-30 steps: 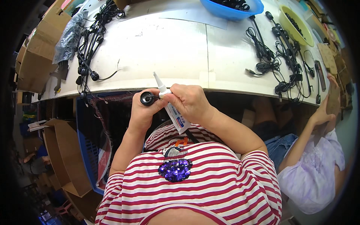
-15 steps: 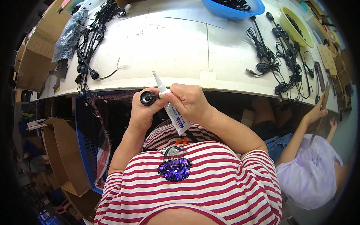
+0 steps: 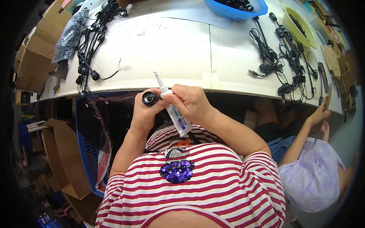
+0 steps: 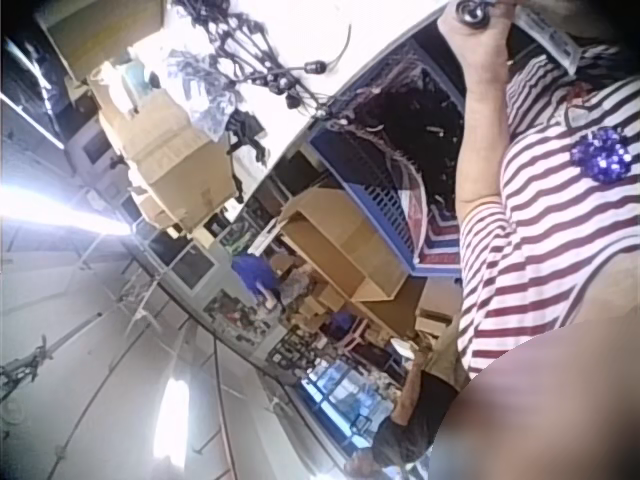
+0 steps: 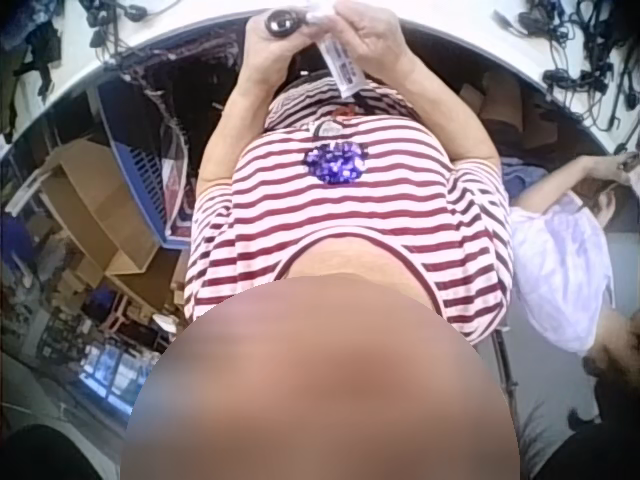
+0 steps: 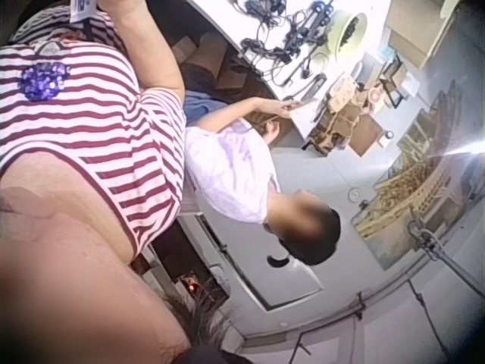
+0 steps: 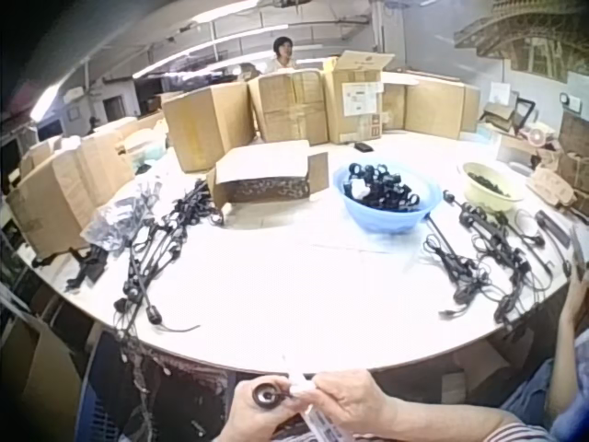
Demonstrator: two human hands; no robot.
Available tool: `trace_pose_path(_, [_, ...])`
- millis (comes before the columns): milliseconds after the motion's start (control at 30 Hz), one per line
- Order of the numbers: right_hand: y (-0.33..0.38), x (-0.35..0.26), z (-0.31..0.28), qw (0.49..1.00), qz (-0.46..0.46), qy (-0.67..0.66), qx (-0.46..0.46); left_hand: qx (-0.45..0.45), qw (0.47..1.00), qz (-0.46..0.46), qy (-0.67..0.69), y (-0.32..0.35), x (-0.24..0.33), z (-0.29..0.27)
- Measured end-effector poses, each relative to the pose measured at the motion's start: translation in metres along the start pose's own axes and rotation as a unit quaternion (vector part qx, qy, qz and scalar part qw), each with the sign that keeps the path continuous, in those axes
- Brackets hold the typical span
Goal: The person assembles small electronic components at a workbench. They pick up black circular devices with wires, apply glue from a tube into the device's center, and insert small white parts. The person handles multiple units one by one, placing finished items on the table.
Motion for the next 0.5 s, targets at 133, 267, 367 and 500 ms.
trace_pose_path(133, [-0.005, 0.009, -0.001, 0.998, 0.052, -0.046, -0.015, -0.007, 0.999, -0.033, -0.012, -0.005, -0.005, 0.000])
trace_pose_path(267, [-0.008, 0.022, -0.010, 0.973, 0.136, -0.183, -0.037, 0.006, 0.997, 0.041, -0.067, -0.009, 0.005, 0.001])
trace_pose_path(367, [-0.005, 0.036, -0.023, 0.914, 0.220, -0.336, -0.051, 0.008, 0.996, 0.089, -0.011, -0.008, 0.013, 0.000])
trace_pose_path(500, [-0.002, 0.032, -0.034, 0.845, 0.233, -0.472, -0.091, -0.022, 0.994, 0.109, 0.018, -0.005, 0.006, -0.007])
Point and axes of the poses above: each hand's wrist, its own y-axis away from the middle knuckle, its own z-axis out of the palm, x = y × z, the point moved 7 cm from there along -y, towards the middle knuckle, and after that the axes turned 10 degrees about z, right-handed, at the moved point
